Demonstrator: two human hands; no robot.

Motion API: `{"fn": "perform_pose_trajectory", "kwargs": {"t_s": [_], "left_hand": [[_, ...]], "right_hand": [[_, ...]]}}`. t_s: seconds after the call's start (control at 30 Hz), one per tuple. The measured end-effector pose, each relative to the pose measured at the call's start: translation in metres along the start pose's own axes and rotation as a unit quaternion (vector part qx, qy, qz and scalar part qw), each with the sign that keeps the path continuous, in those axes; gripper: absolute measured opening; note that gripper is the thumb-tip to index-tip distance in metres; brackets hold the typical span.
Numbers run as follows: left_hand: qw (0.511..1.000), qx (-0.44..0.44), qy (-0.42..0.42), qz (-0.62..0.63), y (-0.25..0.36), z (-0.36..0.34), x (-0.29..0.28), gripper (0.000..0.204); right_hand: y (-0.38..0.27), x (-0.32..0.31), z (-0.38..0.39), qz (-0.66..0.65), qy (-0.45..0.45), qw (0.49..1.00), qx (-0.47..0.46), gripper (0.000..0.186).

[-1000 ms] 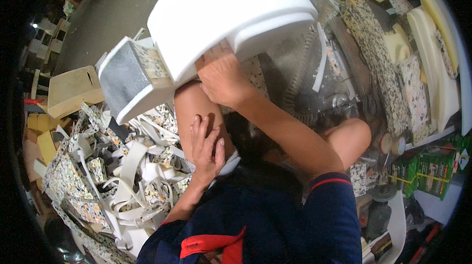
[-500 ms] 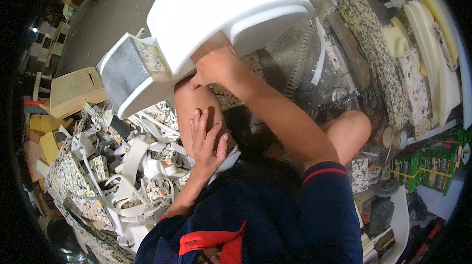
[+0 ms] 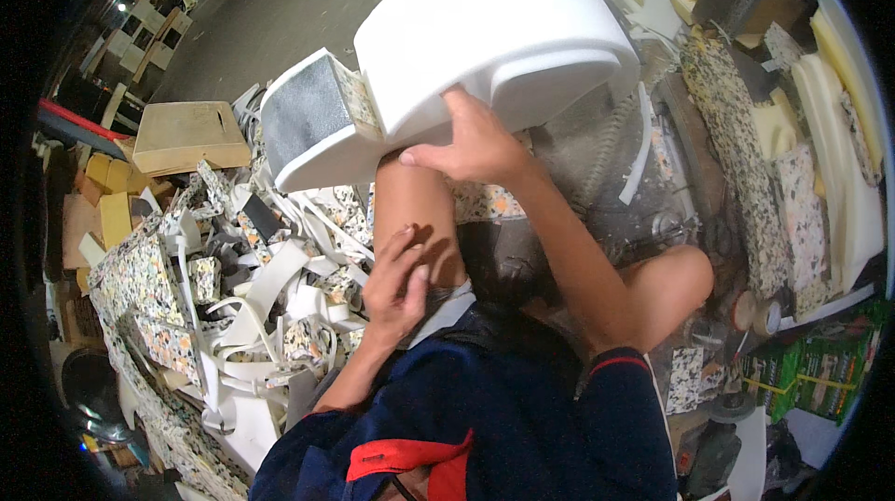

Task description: The person applies adhesive to a wooden frame and attaches a white foam piece, smoothing it into place. They then apply adhesive to a second foam piece and attach a foam strip, trimming the excess with a knife.

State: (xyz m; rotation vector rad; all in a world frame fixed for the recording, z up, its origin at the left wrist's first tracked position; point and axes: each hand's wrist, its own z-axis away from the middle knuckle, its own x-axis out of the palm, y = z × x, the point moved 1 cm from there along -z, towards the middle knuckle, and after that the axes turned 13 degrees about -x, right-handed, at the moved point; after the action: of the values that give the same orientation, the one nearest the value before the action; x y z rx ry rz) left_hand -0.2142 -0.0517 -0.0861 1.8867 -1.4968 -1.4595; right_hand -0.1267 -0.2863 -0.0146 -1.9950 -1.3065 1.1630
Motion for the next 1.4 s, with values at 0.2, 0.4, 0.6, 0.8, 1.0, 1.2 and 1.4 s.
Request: {"fn": "perform_pose_trajectory", "kwargs": {"t_s": [0.2, 0.4, 0.6, 0.8, 1.0, 1.2, 1.4], "left_hand": [[0.991, 0.079, 0.076, 0.078, 0.082, -0.105, -0.077, 0.051], [0.876, 0.280, 0.031, -0.391, 0.134, -0.232, -0.016, 0.105], [0.854, 0.218, -0.087, -0.464, 0.132, -0.252, 0.012, 0.108], [0.840, 0.167, -0.121, -0.502, 0.155, -0.249, -0.009, 0.070], [0.877, 0.045, -0.182, -0.442, 0.181, -0.246, -0.019, 0.038], [0.906, 0.118, -0.126, -0.386, 0.194, -0.202, -0.031, 0.048], [0.916, 0.001, -0.153, -0.371, 0.181, -0.201, -0.055, 0.056]], "right_hand": [[0.011, 0.033, 0.005, -0.203, 0.081, 0.973, -0.068, 0.047], [0.014, 0.054, 0.010, -0.083, 0.081, 0.992, -0.043, 0.034], [0.016, 0.056, 0.006, -0.044, 0.136, 0.979, -0.148, 0.031], [0.029, 0.051, 0.006, 0.063, 0.141, 0.961, -0.230, 0.052], [0.033, 0.071, 0.004, 0.214, 0.110, 0.950, -0.201, 0.064], [0.034, 0.081, 0.007, 0.239, 0.129, 0.942, -0.197, 0.066], [0.033, 0.088, 0.007, 0.239, 0.105, 0.946, -0.190, 0.064]]}}
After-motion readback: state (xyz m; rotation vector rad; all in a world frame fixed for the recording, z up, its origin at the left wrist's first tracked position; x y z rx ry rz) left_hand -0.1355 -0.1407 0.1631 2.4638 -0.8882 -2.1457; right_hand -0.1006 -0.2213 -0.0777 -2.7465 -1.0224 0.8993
